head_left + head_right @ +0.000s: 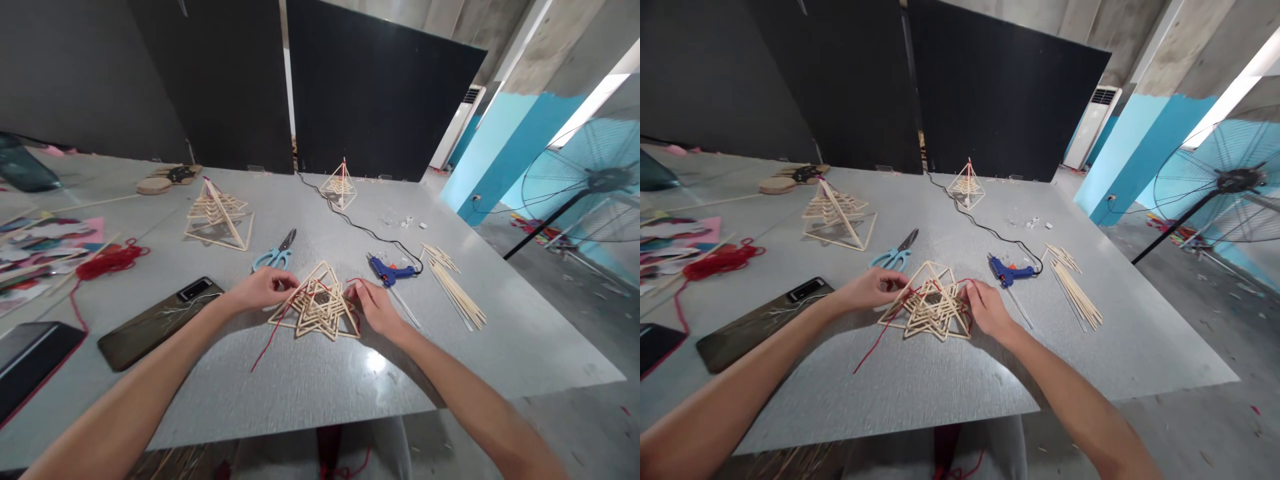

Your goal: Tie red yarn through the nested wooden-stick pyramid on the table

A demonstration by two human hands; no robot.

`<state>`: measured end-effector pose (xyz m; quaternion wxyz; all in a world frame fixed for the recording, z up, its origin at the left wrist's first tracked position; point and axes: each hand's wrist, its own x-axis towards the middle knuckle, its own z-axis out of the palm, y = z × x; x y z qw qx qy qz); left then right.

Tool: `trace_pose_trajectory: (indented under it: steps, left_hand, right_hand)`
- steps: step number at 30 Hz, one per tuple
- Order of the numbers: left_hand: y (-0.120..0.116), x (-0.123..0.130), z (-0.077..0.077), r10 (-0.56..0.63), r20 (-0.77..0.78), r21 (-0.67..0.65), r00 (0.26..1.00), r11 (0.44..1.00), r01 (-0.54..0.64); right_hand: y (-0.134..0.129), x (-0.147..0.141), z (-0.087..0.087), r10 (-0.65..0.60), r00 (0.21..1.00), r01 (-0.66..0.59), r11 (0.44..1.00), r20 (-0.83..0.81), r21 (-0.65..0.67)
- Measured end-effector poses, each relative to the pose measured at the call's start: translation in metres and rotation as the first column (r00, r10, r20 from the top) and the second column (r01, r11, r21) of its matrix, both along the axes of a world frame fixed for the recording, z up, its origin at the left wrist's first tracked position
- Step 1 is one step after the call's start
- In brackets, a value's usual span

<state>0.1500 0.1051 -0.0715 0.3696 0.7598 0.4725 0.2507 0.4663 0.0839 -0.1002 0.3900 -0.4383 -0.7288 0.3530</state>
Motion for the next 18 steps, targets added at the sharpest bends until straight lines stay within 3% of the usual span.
trace_pose_trajectory:
  steps: [5,7,11,14,18]
  left_hand:
    - [0.001,0.008,0.003,0.096,0.228,-0.168,0.969,0.984,-0.058]
    - [-0.002,0.012,0.007,0.181,0.348,-0.261,0.92,0.961,-0.09]
    - [-0.007,0.012,0.018,0.289,0.506,-0.337,0.813,0.934,-0.122]
    - [-0.004,0.003,0.022,0.314,0.528,-0.315,0.789,0.935,-0.161]
    - [0.003,-0.004,0.015,0.345,0.363,-0.203,0.865,0.936,-0.288]
  right_hand:
    - [0.014,-0.002,0.005,-0.155,0.968,0.087,0.944,-0.197,-0.319]
    - [0.019,-0.004,0.014,-0.144,0.981,0.079,0.907,-0.13,-0.413]
    - [0.029,-0.014,0.036,-0.016,0.992,0.075,0.876,0.125,-0.477]
    - [0.039,-0.024,0.046,0.025,0.981,0.074,0.867,0.191,-0.494]
    - [0.048,-0.035,0.05,0.098,0.964,0.043,0.859,0.248,-0.509]
